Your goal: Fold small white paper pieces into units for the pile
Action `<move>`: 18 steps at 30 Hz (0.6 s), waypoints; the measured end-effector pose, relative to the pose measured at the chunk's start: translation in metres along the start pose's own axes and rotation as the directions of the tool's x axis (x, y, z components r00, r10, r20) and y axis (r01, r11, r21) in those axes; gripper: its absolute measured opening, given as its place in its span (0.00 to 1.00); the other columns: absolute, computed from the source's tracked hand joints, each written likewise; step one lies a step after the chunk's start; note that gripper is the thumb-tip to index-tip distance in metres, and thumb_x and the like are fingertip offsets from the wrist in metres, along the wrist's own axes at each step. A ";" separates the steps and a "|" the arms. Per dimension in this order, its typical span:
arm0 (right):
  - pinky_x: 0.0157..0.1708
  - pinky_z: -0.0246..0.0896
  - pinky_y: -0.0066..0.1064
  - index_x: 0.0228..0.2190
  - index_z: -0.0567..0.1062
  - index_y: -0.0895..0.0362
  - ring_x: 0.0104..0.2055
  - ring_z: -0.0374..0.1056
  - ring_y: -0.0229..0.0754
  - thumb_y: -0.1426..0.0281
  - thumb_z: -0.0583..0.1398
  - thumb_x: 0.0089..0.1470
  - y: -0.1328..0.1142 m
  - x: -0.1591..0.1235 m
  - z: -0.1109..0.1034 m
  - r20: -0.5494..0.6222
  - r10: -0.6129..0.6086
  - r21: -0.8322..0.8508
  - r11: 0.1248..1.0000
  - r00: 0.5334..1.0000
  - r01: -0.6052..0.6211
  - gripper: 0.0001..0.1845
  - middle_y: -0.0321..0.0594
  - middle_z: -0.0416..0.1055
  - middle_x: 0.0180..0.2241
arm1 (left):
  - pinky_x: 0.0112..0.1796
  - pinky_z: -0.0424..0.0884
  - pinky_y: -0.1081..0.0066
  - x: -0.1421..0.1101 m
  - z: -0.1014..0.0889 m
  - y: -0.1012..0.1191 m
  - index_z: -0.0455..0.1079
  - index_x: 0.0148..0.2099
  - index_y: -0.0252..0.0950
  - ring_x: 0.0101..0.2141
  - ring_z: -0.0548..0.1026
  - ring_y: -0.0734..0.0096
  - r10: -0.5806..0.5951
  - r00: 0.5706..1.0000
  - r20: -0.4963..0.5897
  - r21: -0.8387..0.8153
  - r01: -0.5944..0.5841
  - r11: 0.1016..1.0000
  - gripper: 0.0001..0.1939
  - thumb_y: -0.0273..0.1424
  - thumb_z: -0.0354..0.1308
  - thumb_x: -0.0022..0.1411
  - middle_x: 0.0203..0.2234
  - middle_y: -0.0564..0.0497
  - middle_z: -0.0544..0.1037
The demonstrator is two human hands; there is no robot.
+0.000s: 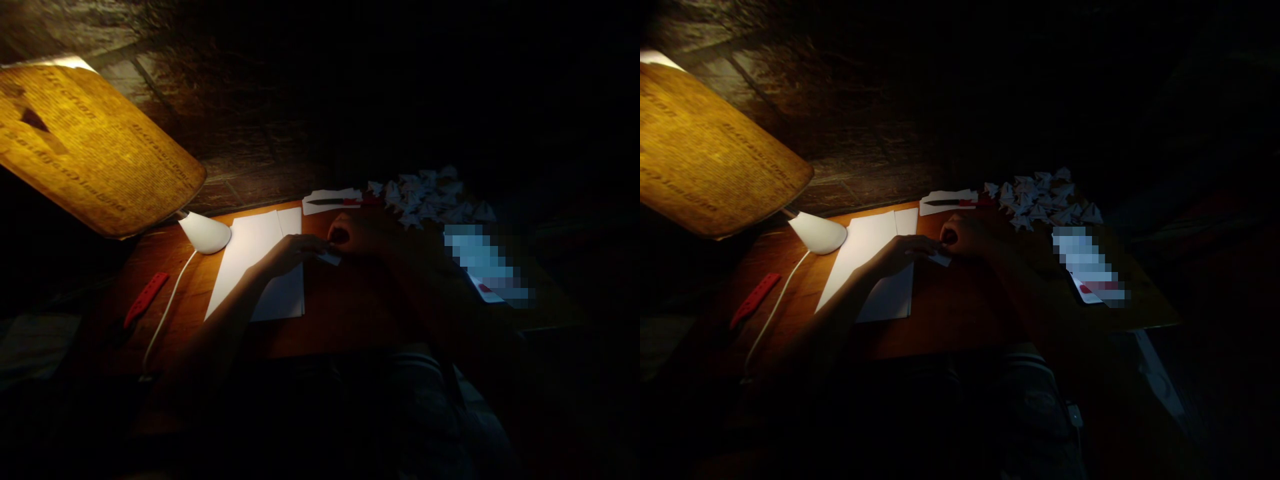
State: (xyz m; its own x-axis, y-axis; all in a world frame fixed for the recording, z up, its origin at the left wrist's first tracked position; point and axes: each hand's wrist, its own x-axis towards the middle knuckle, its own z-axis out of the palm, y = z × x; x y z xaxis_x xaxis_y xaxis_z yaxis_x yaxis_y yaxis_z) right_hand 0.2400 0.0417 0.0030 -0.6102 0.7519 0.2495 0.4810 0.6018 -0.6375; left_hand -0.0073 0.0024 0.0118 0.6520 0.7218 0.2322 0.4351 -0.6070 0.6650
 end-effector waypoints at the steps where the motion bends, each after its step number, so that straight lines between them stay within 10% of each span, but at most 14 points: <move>1: 0.44 0.68 0.37 0.33 0.81 0.56 0.44 0.71 0.47 0.69 0.71 0.53 0.000 0.000 0.000 -0.003 0.000 0.001 1.000 1.000 0.001 0.06 0.45 0.75 0.41 | 0.56 0.80 0.58 0.000 0.000 -0.001 0.82 0.45 0.39 0.52 0.83 0.62 0.005 1.000 -0.002 -0.001 -0.005 1.000 0.13 0.25 0.56 0.67 0.49 0.44 0.86; 18: 0.45 0.68 0.37 0.32 0.81 0.56 0.44 0.72 0.47 0.69 0.71 0.53 0.000 0.001 -0.001 0.005 0.004 0.007 1.000 1.000 -0.004 0.05 0.44 0.76 0.41 | 0.55 0.80 0.59 0.001 -0.002 0.003 0.82 0.46 0.38 0.52 0.83 0.61 -0.046 0.999 0.006 -0.069 0.047 0.997 0.13 0.28 0.56 0.68 0.49 0.43 0.86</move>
State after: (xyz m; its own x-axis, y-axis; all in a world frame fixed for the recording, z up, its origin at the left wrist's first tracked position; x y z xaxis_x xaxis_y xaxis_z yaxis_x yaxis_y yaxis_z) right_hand 0.2398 0.0422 0.0038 -0.6114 0.7529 0.2434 0.4792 0.5971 -0.6433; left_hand -0.0070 0.0021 0.0152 0.6349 0.7471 0.1968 0.4212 -0.5482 0.7225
